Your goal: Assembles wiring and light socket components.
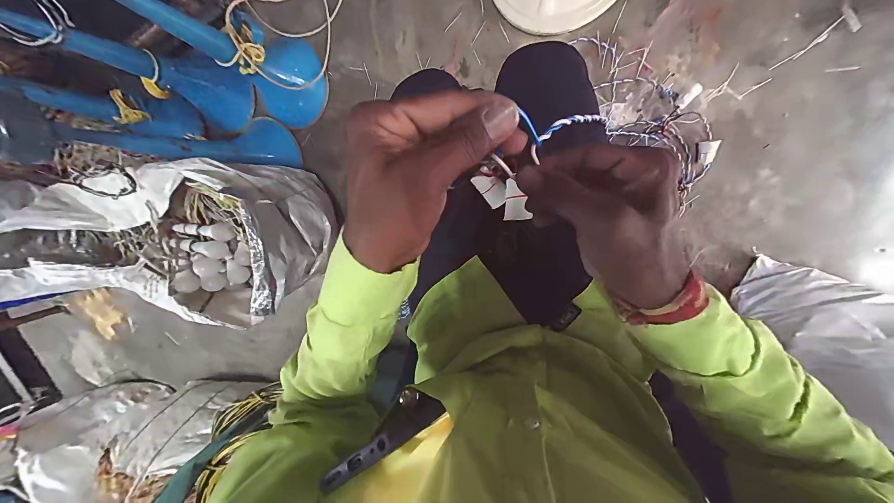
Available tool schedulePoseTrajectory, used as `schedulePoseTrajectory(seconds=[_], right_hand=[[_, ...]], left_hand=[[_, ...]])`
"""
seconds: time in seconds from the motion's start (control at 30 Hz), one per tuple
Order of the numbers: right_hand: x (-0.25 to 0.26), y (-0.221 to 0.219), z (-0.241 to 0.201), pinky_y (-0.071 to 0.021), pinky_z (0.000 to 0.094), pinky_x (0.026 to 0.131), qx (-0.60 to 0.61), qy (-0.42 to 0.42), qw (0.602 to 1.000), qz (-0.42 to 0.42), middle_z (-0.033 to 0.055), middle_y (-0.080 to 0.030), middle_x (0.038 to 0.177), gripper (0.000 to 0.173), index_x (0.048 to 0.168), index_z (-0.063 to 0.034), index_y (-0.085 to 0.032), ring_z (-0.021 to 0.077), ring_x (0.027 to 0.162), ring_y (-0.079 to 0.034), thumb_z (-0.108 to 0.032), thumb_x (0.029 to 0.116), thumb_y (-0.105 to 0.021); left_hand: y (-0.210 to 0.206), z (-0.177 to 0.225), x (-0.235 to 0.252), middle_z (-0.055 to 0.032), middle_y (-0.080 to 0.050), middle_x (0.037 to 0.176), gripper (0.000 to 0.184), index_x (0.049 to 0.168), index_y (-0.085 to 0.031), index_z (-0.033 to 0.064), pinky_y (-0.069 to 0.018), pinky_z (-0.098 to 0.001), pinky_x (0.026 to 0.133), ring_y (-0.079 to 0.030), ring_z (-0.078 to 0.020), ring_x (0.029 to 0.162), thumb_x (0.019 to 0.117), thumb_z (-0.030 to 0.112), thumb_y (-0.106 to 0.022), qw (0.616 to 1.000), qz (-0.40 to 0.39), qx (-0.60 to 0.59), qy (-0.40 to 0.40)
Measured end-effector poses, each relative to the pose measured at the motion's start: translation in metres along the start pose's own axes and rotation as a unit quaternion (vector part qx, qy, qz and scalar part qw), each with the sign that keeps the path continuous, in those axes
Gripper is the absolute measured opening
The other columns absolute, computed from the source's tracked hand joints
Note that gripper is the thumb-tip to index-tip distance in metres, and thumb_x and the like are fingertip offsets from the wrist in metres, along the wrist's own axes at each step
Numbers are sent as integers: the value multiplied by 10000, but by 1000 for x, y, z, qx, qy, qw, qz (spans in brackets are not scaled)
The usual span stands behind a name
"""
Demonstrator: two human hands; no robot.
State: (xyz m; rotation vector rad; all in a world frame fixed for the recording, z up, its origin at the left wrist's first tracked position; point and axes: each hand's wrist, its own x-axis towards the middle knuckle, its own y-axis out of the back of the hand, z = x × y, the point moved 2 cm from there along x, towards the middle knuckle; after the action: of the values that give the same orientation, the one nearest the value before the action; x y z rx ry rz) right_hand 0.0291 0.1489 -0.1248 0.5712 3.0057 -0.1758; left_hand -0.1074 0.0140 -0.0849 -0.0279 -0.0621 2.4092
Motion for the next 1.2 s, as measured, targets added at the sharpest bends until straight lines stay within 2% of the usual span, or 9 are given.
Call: schedulePoseTrajectory(seconds=[0.33,0.5,0.63,0.7,0.77,0.83,0.97,1.1,1.2], right_hand=[[-15,4,27,-578,200,590,97,-162,981,-52,-38,-709,819,130,1047,-110,-716,42,639,-653,-92,1011,-593],[-16,23,24,-617,246,670,-198,-39,972,-122,-3,-729,866,160,1054,-35,-721,46,723,-694,-168,991,-658],[-33,14,27,-601,402,846,-429,103,870,-221,86,-749,1139,256,1192,-126,-757,204,1012,-728,-193,1037,-565],[-43,3,35,-579,557,721,-539,118,792,-263,185,-705,1177,322,1290,-120,-693,388,1006,-709,-103,1012,-532],[-52,-8,43,-490,596,536,-631,90,712,-296,283,-651,952,231,1147,21,-655,495,804,-669,-8,932,-578],[-52,-14,47,-469,625,509,-672,51,669,-315,322,-633,877,175,1090,80,-640,531,744,-654,-9,956,-571],[-42,2,34,-521,654,627,-570,44,751,-331,275,-680,987,229,1115,10,-702,493,841,-682,-109,1031,-525],[-47,30,9,-551,378,647,-382,97,876,-279,141,-712,870,436,951,-15,-731,193,753,-672,-444,970,-651],[-58,36,0,-569,355,732,-390,164,886,-189,151,-704,901,461,847,-31,-689,198,830,-678,-484,927,-718]], left_hand=[[-10,-39,-15,-48,-749,823,150,980,-721,-46,-619,-321,774,-722,-125,779,997,-3,-578,994,100,-26,-27],[-17,-55,-24,-78,-752,860,168,1038,-738,-70,-630,-272,704,-719,-81,747,987,51,-635,986,23,145,-81],[-17,-62,-20,-88,-765,885,184,1058,-750,-48,-624,-286,729,-731,-94,770,982,86,-649,987,-11,158,-37],[-17,-64,-16,-105,-766,941,204,1120,-731,-58,-614,-280,744,-729,-100,789,976,67,-657,990,-7,138,-11],[-15,-67,-17,-158,-737,1088,336,1281,-642,-86,-601,-275,718,-709,-117,783,964,23,-660,995,-7,98,14],[-14,-72,-16,-156,-722,998,376,1325,-610,-91,-572,-263,627,-651,-111,672,961,-11,-648,998,-5,66,19],[-12,-79,-18,-112,-742,1086,297,1259,-687,-39,-528,-224,658,-642,-70,743,983,-23,-577,999,-45,16,-2],[-9,-73,-25,-128,-741,1066,220,1127,-729,-65,-554,-238,818,-678,-91,918,966,-50,-580,991,-123,-39,-34],[-6,-73,-29,-106,-727,1006,163,1064,-749,-47,-564,-231,841,-672,-89,938,962,20,-640,985,-165,-9,-48]])
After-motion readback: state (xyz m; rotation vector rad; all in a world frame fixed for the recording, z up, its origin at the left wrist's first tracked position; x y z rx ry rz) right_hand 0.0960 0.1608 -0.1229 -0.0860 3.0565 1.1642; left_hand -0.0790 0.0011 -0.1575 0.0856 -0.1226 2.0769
